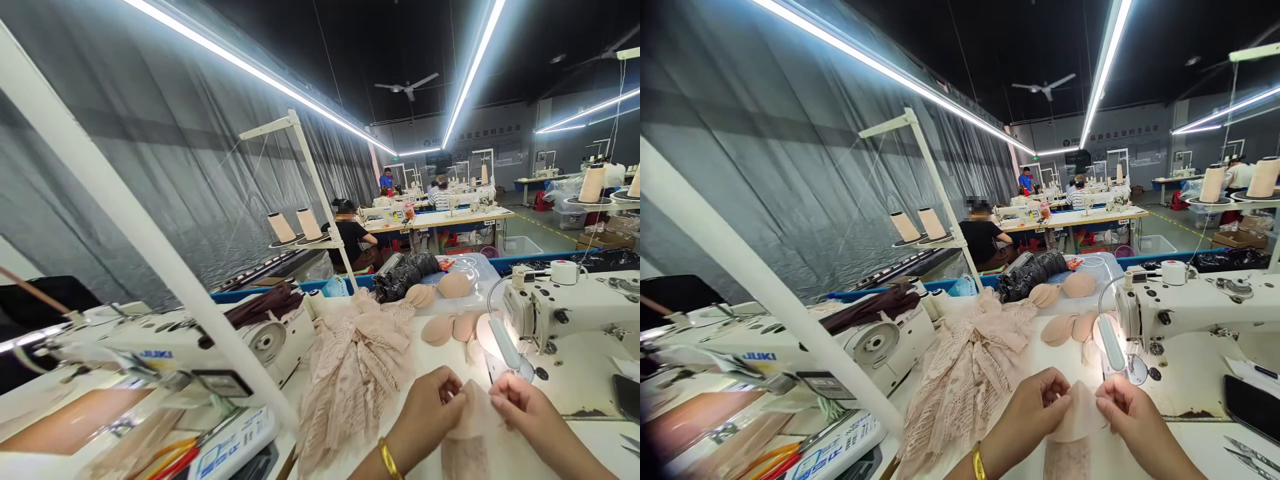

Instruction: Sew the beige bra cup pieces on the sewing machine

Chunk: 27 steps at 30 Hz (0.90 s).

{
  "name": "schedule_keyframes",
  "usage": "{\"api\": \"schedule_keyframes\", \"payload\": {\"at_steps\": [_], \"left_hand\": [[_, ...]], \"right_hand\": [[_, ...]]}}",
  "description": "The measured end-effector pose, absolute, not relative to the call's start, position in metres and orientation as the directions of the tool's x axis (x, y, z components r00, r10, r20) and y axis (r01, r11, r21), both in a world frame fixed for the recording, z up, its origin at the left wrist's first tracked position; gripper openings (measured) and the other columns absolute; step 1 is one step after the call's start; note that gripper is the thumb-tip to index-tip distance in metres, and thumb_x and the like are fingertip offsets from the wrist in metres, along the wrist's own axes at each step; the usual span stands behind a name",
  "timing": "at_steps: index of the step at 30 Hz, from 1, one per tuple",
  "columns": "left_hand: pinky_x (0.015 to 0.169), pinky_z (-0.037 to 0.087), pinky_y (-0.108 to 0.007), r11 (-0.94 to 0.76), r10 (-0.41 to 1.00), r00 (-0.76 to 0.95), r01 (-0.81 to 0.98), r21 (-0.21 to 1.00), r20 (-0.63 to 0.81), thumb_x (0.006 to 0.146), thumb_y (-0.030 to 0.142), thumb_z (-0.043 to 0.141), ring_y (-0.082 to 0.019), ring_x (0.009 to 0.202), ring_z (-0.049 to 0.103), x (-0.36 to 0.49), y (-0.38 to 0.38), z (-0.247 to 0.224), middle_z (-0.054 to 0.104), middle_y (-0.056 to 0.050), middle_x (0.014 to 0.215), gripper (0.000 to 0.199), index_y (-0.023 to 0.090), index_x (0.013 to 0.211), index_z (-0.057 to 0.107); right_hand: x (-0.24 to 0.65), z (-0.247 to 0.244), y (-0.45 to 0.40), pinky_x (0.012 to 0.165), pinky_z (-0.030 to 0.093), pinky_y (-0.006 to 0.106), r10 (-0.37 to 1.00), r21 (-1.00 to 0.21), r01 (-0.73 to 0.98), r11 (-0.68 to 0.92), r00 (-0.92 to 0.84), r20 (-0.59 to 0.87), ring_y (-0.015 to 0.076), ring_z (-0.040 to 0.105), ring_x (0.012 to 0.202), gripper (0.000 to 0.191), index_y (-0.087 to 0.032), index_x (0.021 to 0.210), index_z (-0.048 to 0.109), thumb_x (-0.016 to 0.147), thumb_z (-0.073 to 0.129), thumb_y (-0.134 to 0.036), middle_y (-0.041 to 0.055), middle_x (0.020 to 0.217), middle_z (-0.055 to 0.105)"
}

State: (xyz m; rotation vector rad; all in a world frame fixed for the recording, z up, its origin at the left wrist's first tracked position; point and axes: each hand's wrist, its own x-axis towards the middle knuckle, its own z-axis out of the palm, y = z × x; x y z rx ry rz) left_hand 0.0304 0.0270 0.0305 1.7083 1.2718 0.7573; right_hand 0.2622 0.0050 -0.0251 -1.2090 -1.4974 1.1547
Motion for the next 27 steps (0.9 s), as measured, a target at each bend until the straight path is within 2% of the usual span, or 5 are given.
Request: {"api": "schedule_keyframes", "payload": {"at_steps": [5, 11, 16, 21, 27], "left_hand": [[0.123, 0.037, -0.051, -0.372, 0.703, 0.709, 0.424, 0.826, -0.048, 0.069, 0.058, 0.092, -0.039, 0.145, 0.051, 0.038, 0.053, 0.061, 0.058, -0.014, 0.157, 0.091, 0.024, 0.148, 0.062], [0.061, 0.045, -0.024, -0.599, 0.557, 0.827, 0.336, 0.727, 0.076, 0.084, 0.052, 0.08, -0.014, 0.067, 0.054, 0.038, 0.078, 0.067, 0.056, 0.004, 0.074, 0.037, 0.022, 0.084, 0.06], [0.076, 0.041, -0.032, -0.75, 0.632, 0.669, 0.401, 0.526, 0.39, 0.093, 0.019, 0.062, -0.017, 0.075, 0.047, 0.02, 0.061, 0.063, 0.051, 0.001, 0.076, 0.022, 0.021, 0.078, 0.046], [0.079, 0.043, -0.037, -0.894, 0.345, 0.864, 0.422, -0.153, 0.366, 0.095, 0.048, 0.078, -0.022, 0.084, 0.058, 0.019, 0.041, 0.036, 0.066, -0.002, 0.089, 0.035, 0.021, 0.088, 0.057], [0.068, 0.043, -0.035, -0.934, 0.239, 0.951, 0.28, -0.222, 0.195, 0.093, 0.019, 0.072, -0.018, 0.073, 0.058, 0.068, 0.063, 0.002, 0.066, 0.0, 0.085, 0.016, 0.019, 0.088, 0.057]], "right_hand": [[0.263, 0.001, -0.011, 0.067, 0.048, 0.029, 0.956, -0.921, 0.314, 0.231, -0.25, 0.155, 0.0184, 0.059, 0.069, 0.038, -0.024, 0.08, 0.071, 0.099, 0.065, -0.057, -0.0022, 0.07, 0.064], [0.287, 0.027, -0.017, 0.07, 0.056, 0.028, 0.791, -0.505, 0.638, 0.582, -0.3, 0.533, 0.0199, 0.074, 0.078, 0.022, -0.029, 0.104, 0.077, 0.108, 0.055, -0.03, 0.0032, 0.089, 0.08], [0.291, 0.016, -0.009, 0.087, 0.061, 0.03, 0.336, -0.005, 0.676, 0.737, -0.36, 0.87, 0.0213, 0.08, 0.1, 0.042, -0.024, 0.14, 0.067, 0.103, 0.054, -0.007, 0.0098, 0.118, 0.083], [0.292, -0.021, 0.01, 0.077, 0.06, 0.023, 0.606, -0.21, 0.632, 0.746, -0.514, 0.607, 0.0162, 0.078, 0.087, 0.036, -0.031, 0.121, 0.074, 0.113, 0.043, -0.016, -0.0025, 0.104, 0.083], [0.325, -0.04, 0.027, 0.08, 0.058, 0.024, 0.66, -0.248, 0.627, 0.738, -0.595, 0.46, 0.0176, 0.074, 0.095, 0.032, -0.032, 0.121, 0.075, 0.113, 0.047, -0.018, -0.0019, 0.111, 0.081]]}}
